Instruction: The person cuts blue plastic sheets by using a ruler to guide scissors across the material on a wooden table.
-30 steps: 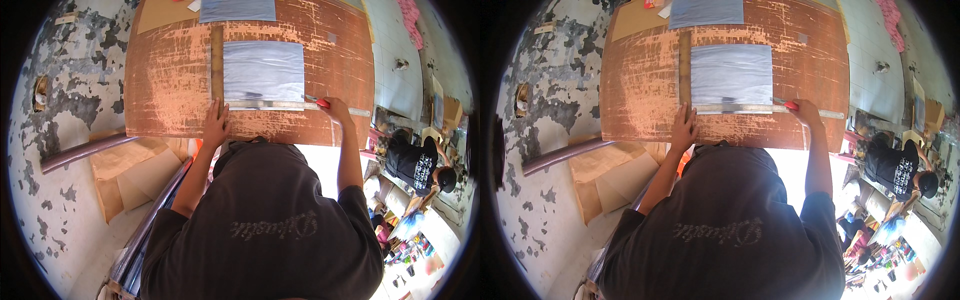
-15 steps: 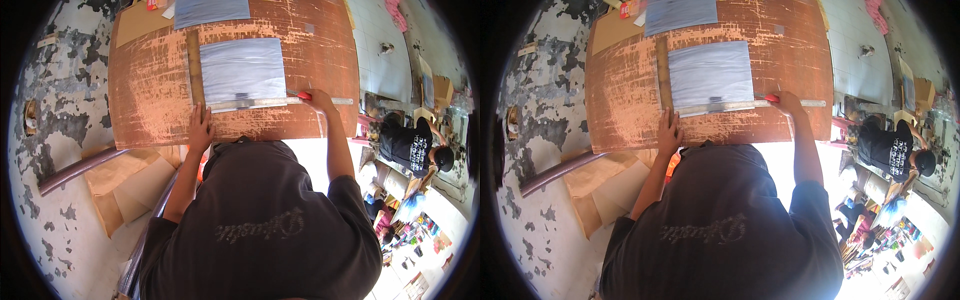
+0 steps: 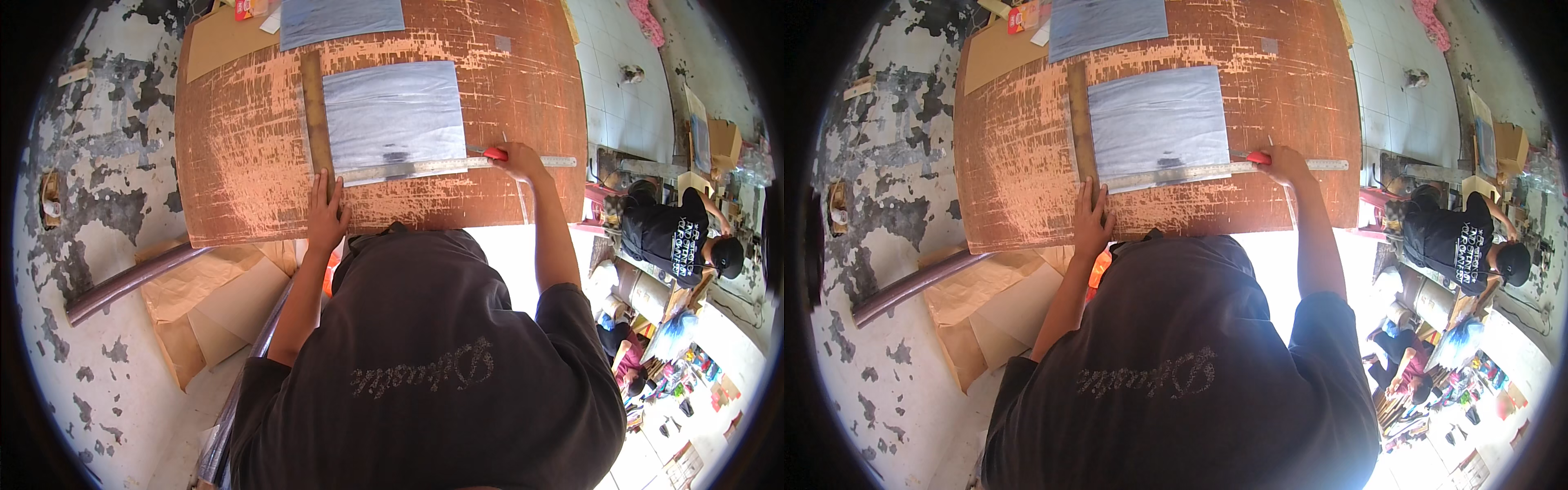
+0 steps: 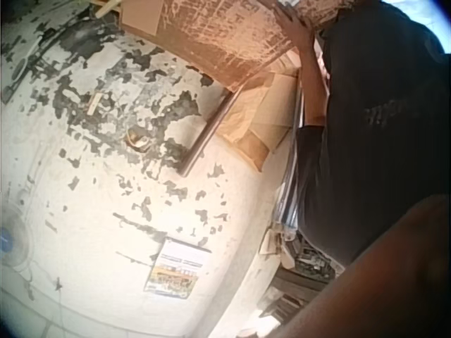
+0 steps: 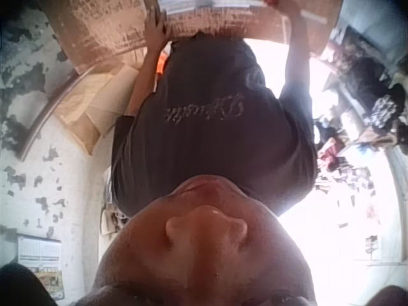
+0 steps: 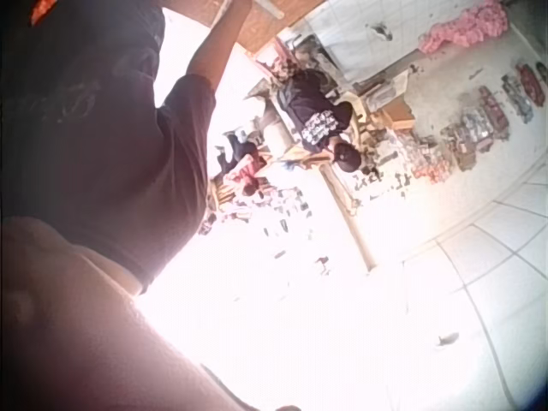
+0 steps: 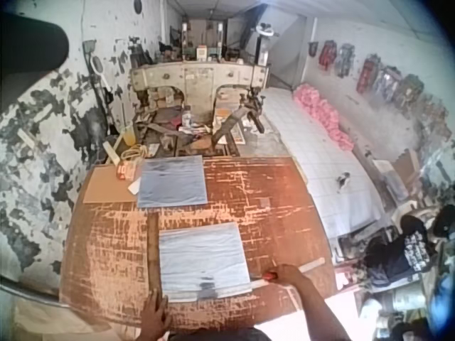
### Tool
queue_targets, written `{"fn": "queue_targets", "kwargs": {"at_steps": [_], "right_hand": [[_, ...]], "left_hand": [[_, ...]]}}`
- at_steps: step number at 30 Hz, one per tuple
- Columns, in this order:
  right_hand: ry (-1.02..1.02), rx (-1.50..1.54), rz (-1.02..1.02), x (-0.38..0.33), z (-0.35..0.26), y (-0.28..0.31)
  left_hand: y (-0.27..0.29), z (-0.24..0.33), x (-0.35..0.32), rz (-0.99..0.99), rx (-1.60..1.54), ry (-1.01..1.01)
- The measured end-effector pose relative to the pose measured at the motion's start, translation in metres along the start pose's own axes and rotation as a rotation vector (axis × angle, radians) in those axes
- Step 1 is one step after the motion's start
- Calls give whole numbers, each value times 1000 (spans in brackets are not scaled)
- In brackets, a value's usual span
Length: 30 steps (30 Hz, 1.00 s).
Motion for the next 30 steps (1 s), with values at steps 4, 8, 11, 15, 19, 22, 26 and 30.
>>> {"fn": "queue_targets", "kwargs": {"at_steps": [4, 8, 11, 15, 19, 22, 26, 30], "right_hand": [[21, 22, 34, 0, -2, 4], [12, 1, 16, 3, 0, 2], [16, -5, 19, 4, 2, 1], [25, 36, 15, 4, -1, 3], [-7, 12, -15, 4, 1, 2], [-6, -20, -5, 6, 3, 0], [-6, 2, -1, 8, 9, -3], [5, 29, -5, 4, -2, 6]], "left_hand": [[2, 2, 1, 9, -3, -6], [0, 0, 0, -9, 18, 4], [-1, 0, 1, -17, 16, 6], [-2, -1, 0, -10, 10, 5], [-2, -1, 0, -23, 3, 10], [-1, -1, 0, -20, -11, 8], [0, 1, 2, -4, -11, -7], [0, 1, 2, -18, -2, 6]]}}
Point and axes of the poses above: each hand's wrist, its own x-axis towards the middle knuckle, its own y-axis out of the back of the hand, z = x × y, the point moved 9 cm from there along x, towards the middle knuckle, and after that the axes turned 6 degrees about x, right-handed, at the moved point
